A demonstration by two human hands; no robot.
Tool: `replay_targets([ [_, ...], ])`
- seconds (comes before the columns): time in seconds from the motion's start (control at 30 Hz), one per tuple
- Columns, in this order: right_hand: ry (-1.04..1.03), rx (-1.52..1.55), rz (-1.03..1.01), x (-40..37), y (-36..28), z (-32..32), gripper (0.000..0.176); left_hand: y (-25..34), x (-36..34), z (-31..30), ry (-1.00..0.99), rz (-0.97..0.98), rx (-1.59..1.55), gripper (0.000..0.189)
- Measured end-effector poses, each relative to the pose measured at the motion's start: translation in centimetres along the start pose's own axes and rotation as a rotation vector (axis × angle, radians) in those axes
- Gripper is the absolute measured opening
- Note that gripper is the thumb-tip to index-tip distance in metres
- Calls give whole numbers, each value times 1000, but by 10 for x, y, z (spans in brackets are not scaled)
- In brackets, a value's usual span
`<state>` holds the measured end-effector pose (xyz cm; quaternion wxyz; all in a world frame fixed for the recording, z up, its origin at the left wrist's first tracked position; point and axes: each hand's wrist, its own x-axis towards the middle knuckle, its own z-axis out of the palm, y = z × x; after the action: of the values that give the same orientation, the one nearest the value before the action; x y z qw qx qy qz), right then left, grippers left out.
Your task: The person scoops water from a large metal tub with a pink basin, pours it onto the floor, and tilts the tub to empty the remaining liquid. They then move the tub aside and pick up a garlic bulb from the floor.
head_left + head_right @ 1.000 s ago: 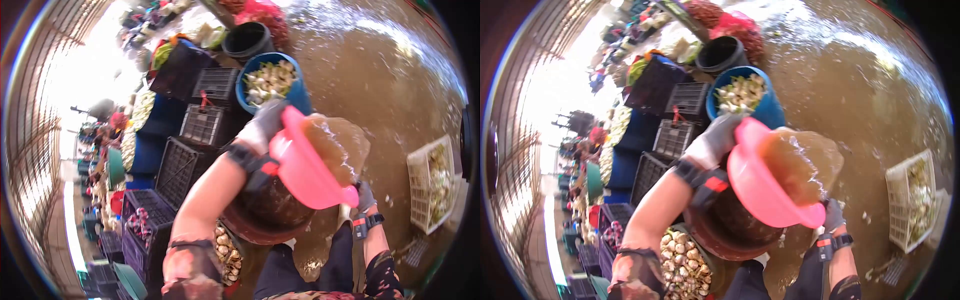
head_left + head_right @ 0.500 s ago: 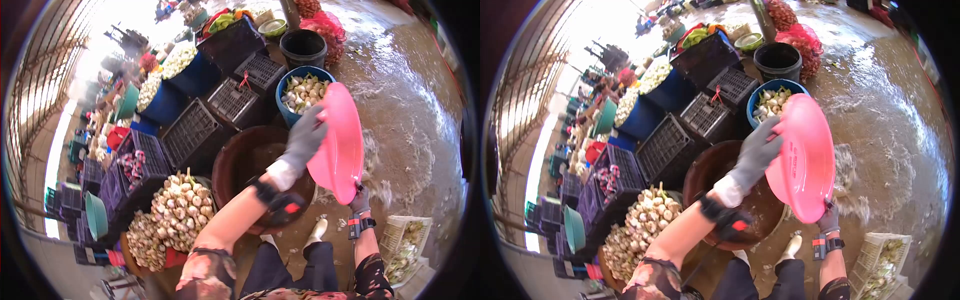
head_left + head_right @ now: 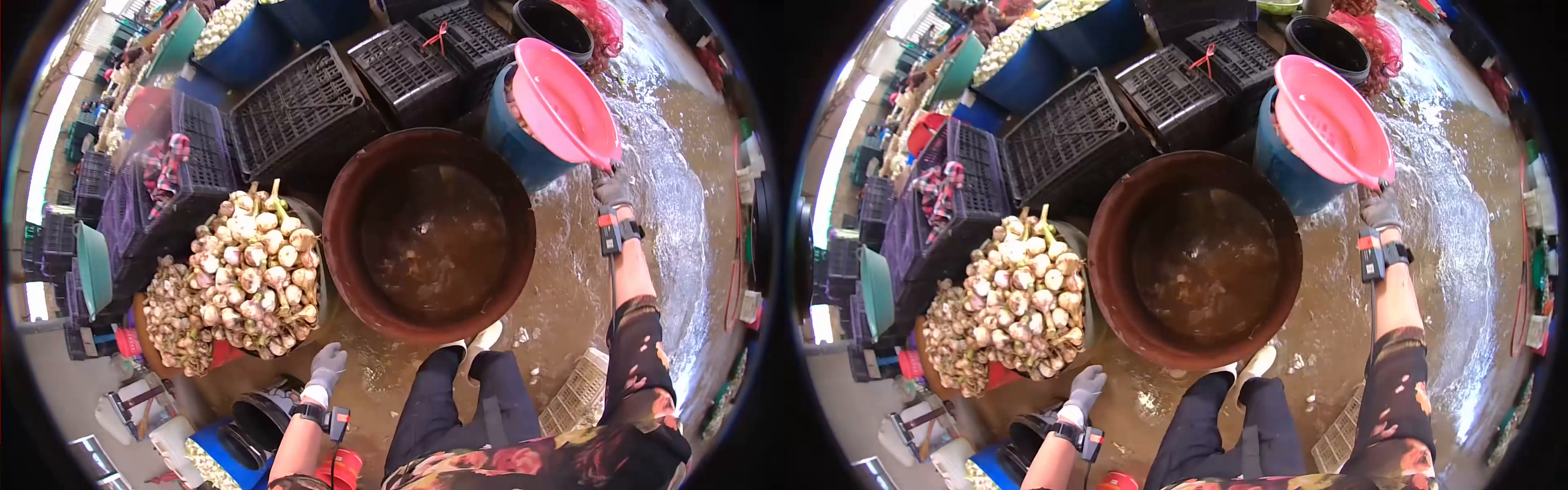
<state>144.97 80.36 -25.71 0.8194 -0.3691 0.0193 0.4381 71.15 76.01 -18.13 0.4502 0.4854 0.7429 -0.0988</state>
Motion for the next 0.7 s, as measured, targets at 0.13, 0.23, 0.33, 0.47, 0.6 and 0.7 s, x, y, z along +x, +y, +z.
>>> replay_targets([
  [0.13, 96, -309, 321, -47, 76, 92, 13, -5, 42, 4, 4, 150, -147, 37],
  [0.23, -83, -905, 473, -49, 159, 139, 13, 70, 73, -19, -26, 409, -132, 37],
  [0.33, -439, -1929, -152, -62, 231, 212, 45, 116, 156, -32, 204, 650, 89, 36],
  [0.47, -739, -2255, -646, -14, 320, 244, 47, 176, 266, -34, 703, 801, 274, 49],
  [0.6, -905, -2431, -728, 25, 379, 252, 40, 219, 313, -15, 591, 264, 454, 69],
  [0.7, -1155, -2414, -309, 35, 394, 250, 44, 221, 325, -1, 749, 204, 381, 67],
])
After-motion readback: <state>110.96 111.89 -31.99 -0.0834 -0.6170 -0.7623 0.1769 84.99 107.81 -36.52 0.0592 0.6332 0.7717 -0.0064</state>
